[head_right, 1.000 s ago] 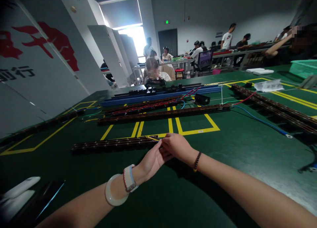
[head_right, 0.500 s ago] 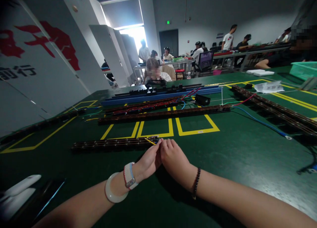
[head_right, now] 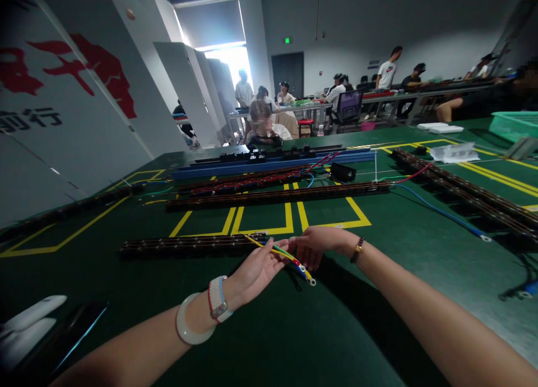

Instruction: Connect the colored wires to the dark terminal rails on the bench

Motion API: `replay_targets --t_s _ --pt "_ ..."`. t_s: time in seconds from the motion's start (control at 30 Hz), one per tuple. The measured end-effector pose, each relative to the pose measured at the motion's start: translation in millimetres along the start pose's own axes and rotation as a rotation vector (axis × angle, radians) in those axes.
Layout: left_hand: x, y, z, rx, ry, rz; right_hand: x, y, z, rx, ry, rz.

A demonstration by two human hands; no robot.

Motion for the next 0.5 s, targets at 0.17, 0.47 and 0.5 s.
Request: replay_targets --t_s 0.17,0.47,0.5 --pt "3.0 -2 -2 -0.003 0.023 -0.004 16 9 -5 -0.106 0.150 0.087" --pt "0.4 4 2 -0.001 0.021 -0.070 14 24 -8 -0.176 0.017 -0.296" --pt "-0.2 4 3 -0.002 0.013 -0.070 14 26 -9 -0.188 -0.003 -0.360"
Point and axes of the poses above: each hand's wrist, its own z-axis towards the middle knuckle, its own x-axis out of the palm, y = z × x, the point moved 8 cm from there along z, towards the middle knuckle, and after that the axes turned 12 degrees about z, right-handed, at the moved point
